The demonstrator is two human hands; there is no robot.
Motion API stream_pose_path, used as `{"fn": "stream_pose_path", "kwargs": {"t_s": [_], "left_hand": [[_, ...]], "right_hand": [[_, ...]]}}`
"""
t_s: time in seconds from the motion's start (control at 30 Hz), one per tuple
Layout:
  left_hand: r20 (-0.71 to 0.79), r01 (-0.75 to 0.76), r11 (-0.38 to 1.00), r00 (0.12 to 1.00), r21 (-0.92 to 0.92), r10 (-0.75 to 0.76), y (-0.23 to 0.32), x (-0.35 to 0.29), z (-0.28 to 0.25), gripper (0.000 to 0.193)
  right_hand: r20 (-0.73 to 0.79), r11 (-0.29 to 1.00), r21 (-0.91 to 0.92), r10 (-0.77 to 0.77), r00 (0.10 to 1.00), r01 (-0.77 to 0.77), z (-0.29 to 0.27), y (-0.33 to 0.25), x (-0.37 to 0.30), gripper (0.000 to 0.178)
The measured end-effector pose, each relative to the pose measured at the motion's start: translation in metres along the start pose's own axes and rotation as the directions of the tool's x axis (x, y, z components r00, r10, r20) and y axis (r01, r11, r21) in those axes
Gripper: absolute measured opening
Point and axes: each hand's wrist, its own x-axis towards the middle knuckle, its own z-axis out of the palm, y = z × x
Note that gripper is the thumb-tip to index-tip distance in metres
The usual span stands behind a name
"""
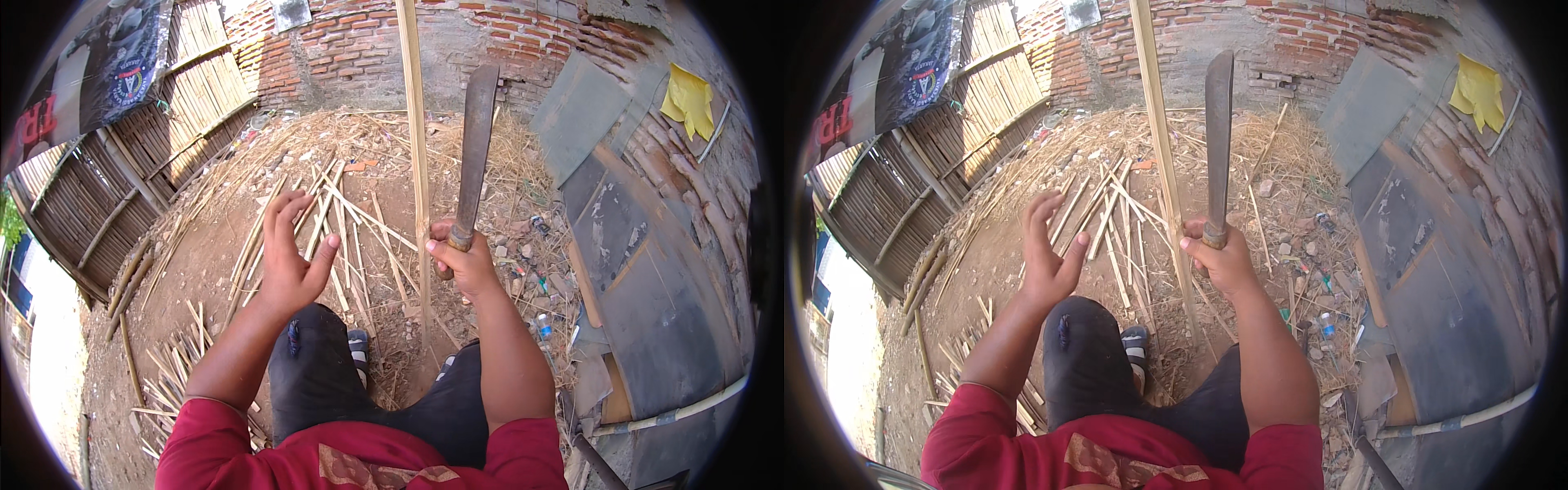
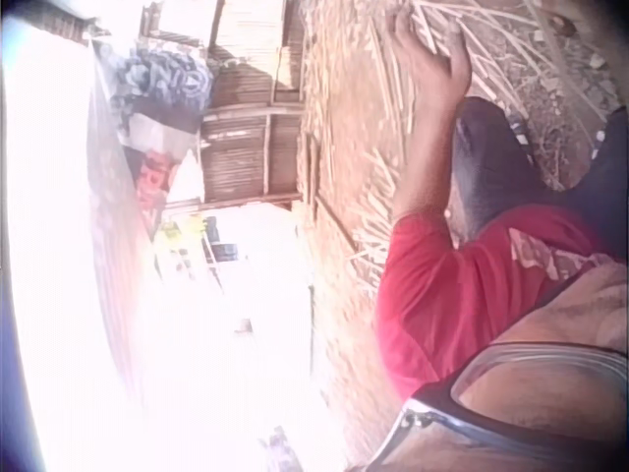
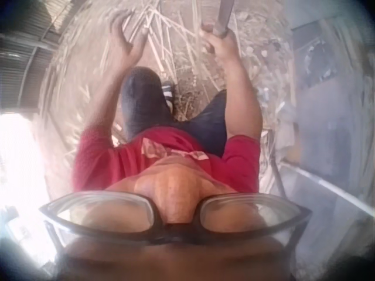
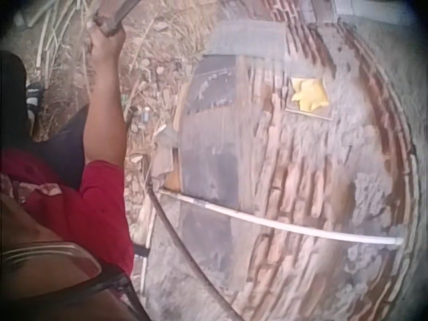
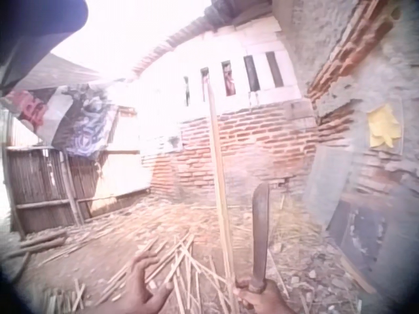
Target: The person strips layers from a length of bamboo using a large blade, then uses a hammer against the back of the blade to split the wood further.
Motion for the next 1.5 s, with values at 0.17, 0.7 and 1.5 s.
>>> {"fn": "stream_pose_path", "kwargs": {"t_s": [0.17,0.7,1.5], "left_hand": [[-0.087,-0.315,0.813,0.910,0.489,0.405,-0.015,0.093,-0.077,0.066],[0.699,-0.478,0.683,0.712,0.551,-0.066,-0.084,0.085,-0.158,0.028],[0.379,0.732,0.472,0.309,0.491,-0.872,0.019,-0.312,-0.151,0.053]], "right_hand": [[0.105,0.971,-0.240,0.005,0.994,0.021,-0.002,0.014,0.009,0.034],[0.471,0.816,-0.572,0.242,0.849,0.085,0.017,0.026,0.007,0.036],[0.375,0.146,-0.927,0.361,0.854,0.345,0.052,0.041,-0.001,0.039]]}}
